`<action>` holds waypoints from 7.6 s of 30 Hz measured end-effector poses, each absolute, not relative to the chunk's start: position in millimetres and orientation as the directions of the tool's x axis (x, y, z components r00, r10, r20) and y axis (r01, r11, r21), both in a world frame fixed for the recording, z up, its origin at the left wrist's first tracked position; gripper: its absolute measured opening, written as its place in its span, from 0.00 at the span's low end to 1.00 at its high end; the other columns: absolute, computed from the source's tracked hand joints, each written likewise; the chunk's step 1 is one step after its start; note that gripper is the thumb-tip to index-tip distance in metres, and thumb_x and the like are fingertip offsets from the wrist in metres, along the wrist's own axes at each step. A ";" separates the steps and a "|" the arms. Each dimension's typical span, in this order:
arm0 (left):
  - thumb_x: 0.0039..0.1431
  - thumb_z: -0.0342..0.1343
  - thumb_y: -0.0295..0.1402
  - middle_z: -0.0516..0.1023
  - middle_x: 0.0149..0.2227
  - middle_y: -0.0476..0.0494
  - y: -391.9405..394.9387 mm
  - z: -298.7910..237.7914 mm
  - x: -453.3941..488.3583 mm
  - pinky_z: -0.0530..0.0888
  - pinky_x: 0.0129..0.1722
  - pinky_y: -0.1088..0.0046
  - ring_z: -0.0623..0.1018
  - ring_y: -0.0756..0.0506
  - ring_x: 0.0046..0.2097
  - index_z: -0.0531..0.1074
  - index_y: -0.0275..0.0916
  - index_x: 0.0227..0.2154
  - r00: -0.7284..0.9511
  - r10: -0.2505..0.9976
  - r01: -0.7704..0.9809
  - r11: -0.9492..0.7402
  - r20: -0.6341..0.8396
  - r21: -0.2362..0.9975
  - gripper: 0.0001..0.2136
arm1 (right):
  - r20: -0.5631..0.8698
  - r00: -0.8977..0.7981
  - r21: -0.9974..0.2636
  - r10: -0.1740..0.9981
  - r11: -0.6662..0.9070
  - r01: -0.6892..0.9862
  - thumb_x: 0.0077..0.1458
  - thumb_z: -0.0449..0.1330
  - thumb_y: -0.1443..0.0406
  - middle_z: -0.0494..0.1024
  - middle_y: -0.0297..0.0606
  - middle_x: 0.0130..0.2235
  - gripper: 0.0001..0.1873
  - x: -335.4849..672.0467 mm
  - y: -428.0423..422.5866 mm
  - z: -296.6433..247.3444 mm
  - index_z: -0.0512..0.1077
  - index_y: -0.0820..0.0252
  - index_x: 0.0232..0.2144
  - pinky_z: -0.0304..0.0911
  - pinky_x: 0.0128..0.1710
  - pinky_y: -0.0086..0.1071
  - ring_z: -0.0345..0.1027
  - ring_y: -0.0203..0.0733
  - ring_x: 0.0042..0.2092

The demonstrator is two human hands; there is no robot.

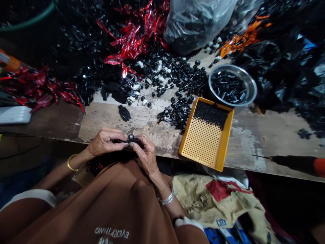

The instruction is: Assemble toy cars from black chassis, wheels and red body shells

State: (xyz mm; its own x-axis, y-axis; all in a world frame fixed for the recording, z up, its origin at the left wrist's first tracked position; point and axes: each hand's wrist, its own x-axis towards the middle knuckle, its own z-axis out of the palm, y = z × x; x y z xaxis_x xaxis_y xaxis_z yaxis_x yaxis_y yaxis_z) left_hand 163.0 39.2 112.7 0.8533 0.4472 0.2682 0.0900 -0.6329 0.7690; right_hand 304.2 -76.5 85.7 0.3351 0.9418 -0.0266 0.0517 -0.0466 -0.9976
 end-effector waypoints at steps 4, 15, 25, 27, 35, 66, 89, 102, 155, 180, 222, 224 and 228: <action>0.61 0.50 0.32 0.70 0.18 0.49 40.8 115.9 164.1 0.62 0.22 0.76 0.68 0.53 0.21 0.71 0.37 0.22 0.852 0.221 0.038 -0.930 0.476 0.365 0.13 | -0.210 0.335 -0.949 0.919 -0.109 -0.296 0.51 0.63 0.60 0.74 0.35 0.39 0.10 303.9 -78.9 80.3 0.73 0.54 0.37 0.66 0.41 0.32 0.69 0.37 0.38; 0.57 0.50 0.34 0.75 0.26 0.39 56.3 118.6 165.5 0.66 0.25 0.67 0.72 0.45 0.26 0.74 0.43 0.24 0.992 0.093 0.124 -0.746 -0.083 0.654 0.10 | -0.528 -0.161 -0.571 0.834 -0.489 -0.660 0.41 0.69 0.51 0.75 0.34 0.23 0.21 315.6 -59.0 85.7 0.72 0.64 0.24 0.69 0.20 0.27 0.67 0.32 0.20; 0.54 0.54 0.34 0.80 0.34 0.40 66.9 119.3 169.2 0.71 0.34 0.67 0.78 0.44 0.35 0.75 0.45 0.30 0.970 0.237 0.103 -0.595 0.052 0.797 0.05 | -0.653 -0.019 -0.624 0.757 -0.552 -0.553 0.27 0.75 0.58 0.71 0.30 0.16 0.21 329.0 -49.3 88.3 0.69 0.63 0.20 0.64 0.17 0.24 0.64 0.31 0.16; 0.58 0.51 0.33 0.80 0.43 0.39 65.3 118.3 165.1 0.71 0.43 0.65 0.78 0.43 0.44 0.75 0.45 0.40 0.971 0.228 0.114 -0.709 0.073 0.696 0.10 | -0.640 0.114 -0.674 0.760 -0.484 -0.558 0.26 0.75 0.57 0.73 0.30 0.19 0.22 332.5 -49.2 89.9 0.70 0.63 0.21 0.62 0.17 0.24 0.64 0.31 0.17; 0.58 0.56 0.39 0.78 0.44 0.36 69.8 95.6 126.6 0.70 0.50 0.58 0.75 0.38 0.49 0.75 0.41 0.43 0.710 0.614 0.522 -0.787 0.344 0.328 0.12 | -0.380 0.607 -0.925 0.698 -0.265 -0.274 0.37 0.69 0.53 0.68 0.28 0.21 0.19 341.4 -61.5 67.6 0.70 0.61 0.23 0.59 0.19 0.24 0.59 0.30 0.22; 0.58 0.48 0.26 0.79 0.38 0.39 159.3 90.2 58.5 0.69 0.42 0.63 0.74 0.41 0.44 0.73 0.41 0.30 0.418 0.812 0.881 -0.472 0.407 0.039 0.09 | -0.300 0.634 -0.954 0.713 -0.235 -0.187 0.38 0.69 0.52 0.71 0.32 0.24 0.20 347.2 -67.2 59.2 0.74 0.61 0.30 0.58 0.21 0.26 0.59 0.32 0.23; 0.51 0.63 0.36 0.74 0.27 0.45 58.5 88.4 173.0 0.67 0.23 0.79 0.70 0.53 0.25 0.72 0.31 0.48 0.809 0.318 0.183 0.663 -0.495 0.725 0.22 | -0.235 0.613 -0.949 0.755 -0.313 0.022 0.42 0.61 0.58 0.65 0.27 0.20 0.11 351.0 -59.2 94.7 0.67 0.59 0.22 0.57 0.24 0.27 0.57 0.32 0.23; 0.39 0.54 0.18 0.79 0.35 0.43 58.4 93.2 174.8 0.66 0.24 0.79 0.73 0.52 0.29 0.74 0.33 0.47 0.792 0.261 0.185 0.759 -0.552 0.625 0.27 | -0.146 0.571 -0.903 0.808 -0.345 0.256 0.44 0.60 0.59 0.64 0.28 0.20 0.12 343.8 -64.9 99.2 0.64 0.59 0.19 0.55 0.25 0.26 0.56 0.32 0.25; 0.46 0.63 0.36 0.73 0.25 0.49 6.5 76.1 194.6 0.66 0.32 0.72 0.69 0.49 0.29 0.77 0.40 0.27 0.439 0.892 0.296 -0.031 -0.108 0.955 0.06 | 0.215 0.709 -0.835 0.672 -0.249 0.490 0.54 0.58 0.54 0.77 0.43 0.32 0.14 314.4 -73.2 48.0 0.67 0.57 0.37 0.72 0.33 0.36 0.74 0.44 0.32; 0.34 0.64 0.30 0.73 0.21 0.53 38.2 102.0 183.0 0.66 0.25 0.76 0.70 0.51 0.24 0.76 0.36 0.26 0.568 0.627 0.355 0.399 -0.534 0.846 0.11 | -0.302 0.358 -0.949 0.883 -0.313 -0.029 0.50 0.60 0.54 0.75 0.31 0.19 0.13 328.4 -68.9 90.7 0.67 0.57 0.27 0.60 0.18 0.27 0.68 0.37 0.19; 0.33 0.62 0.29 0.75 0.21 0.51 57.6 106.3 180.7 0.65 0.25 0.77 0.71 0.51 0.25 0.77 0.35 0.22 0.637 0.565 0.429 0.305 -0.524 0.850 0.08 | -0.253 0.303 -0.966 0.919 -0.255 -0.033 0.46 0.65 0.56 0.78 0.36 0.35 0.19 331.4 -55.0 84.4 0.72 0.57 0.41 0.68 0.41 0.35 0.72 0.42 0.39; 0.35 0.61 0.29 0.75 0.23 0.51 57.6 105.5 179.3 0.66 0.27 0.77 0.72 0.50 0.26 0.78 0.35 0.24 0.663 0.570 0.434 0.236 -0.485 0.870 0.08 | -0.209 0.301 -0.967 0.930 -0.242 0.074 0.48 0.65 0.56 0.79 0.36 0.34 0.15 330.6 -55.0 83.6 0.74 0.57 0.37 0.67 0.39 0.34 0.72 0.42 0.37; 0.40 0.62 0.29 0.75 0.24 0.50 61.5 106.0 174.5 0.68 0.29 0.76 0.73 0.49 0.28 0.78 0.35 0.25 0.745 0.582 0.400 0.002 -0.326 0.917 0.06 | -0.108 0.271 -0.946 0.956 -0.183 0.268 0.52 0.61 0.57 0.78 0.36 0.31 0.10 330.2 -58.9 87.4 0.75 0.58 0.30 0.64 0.36 0.32 0.71 0.40 0.34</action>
